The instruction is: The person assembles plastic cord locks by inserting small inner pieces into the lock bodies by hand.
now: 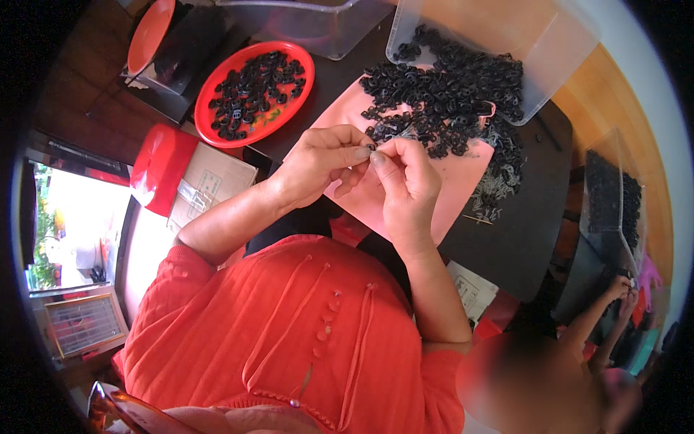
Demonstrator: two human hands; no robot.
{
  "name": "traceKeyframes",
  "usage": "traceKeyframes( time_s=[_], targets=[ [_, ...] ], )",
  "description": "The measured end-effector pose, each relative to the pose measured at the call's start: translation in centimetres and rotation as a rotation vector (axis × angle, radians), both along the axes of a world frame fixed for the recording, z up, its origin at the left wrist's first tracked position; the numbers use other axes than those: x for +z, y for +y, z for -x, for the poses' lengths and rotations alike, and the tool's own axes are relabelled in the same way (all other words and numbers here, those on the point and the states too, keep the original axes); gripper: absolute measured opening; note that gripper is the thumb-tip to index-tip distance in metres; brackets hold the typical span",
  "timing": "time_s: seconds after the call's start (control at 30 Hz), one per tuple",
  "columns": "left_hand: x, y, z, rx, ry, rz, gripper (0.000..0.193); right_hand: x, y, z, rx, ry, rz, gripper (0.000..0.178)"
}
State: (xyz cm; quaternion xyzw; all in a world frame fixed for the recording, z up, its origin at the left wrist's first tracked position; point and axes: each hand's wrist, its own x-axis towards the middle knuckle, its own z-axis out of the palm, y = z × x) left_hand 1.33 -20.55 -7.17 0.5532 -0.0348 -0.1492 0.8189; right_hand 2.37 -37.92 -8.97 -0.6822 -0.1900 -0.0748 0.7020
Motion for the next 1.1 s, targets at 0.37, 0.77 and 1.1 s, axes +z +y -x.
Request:
traceKeyframes(
  time_s=[0.37, 0.77, 1.1],
  targets=[
    [-1.7, -0.6, 0.0, 0.087, 0.07, 0.145, 0.013, -0.4, -0.5, -0.4, 0.009, -0.013, 0.099, 0.005],
    [-3.2, -0.8, 0.4, 0.119, 0.013, 0.051, 0.011, -1.1, -0.5, -0.7, -0.078, -0.237, 0.293, 0.007],
    [-2.9, -0.6, 0.7, 0.129, -0.072, -0.135, 0.011, -1.5, -0.6, -0.7, -0.063, -0.234, 0.298, 0.006]
  ],
)
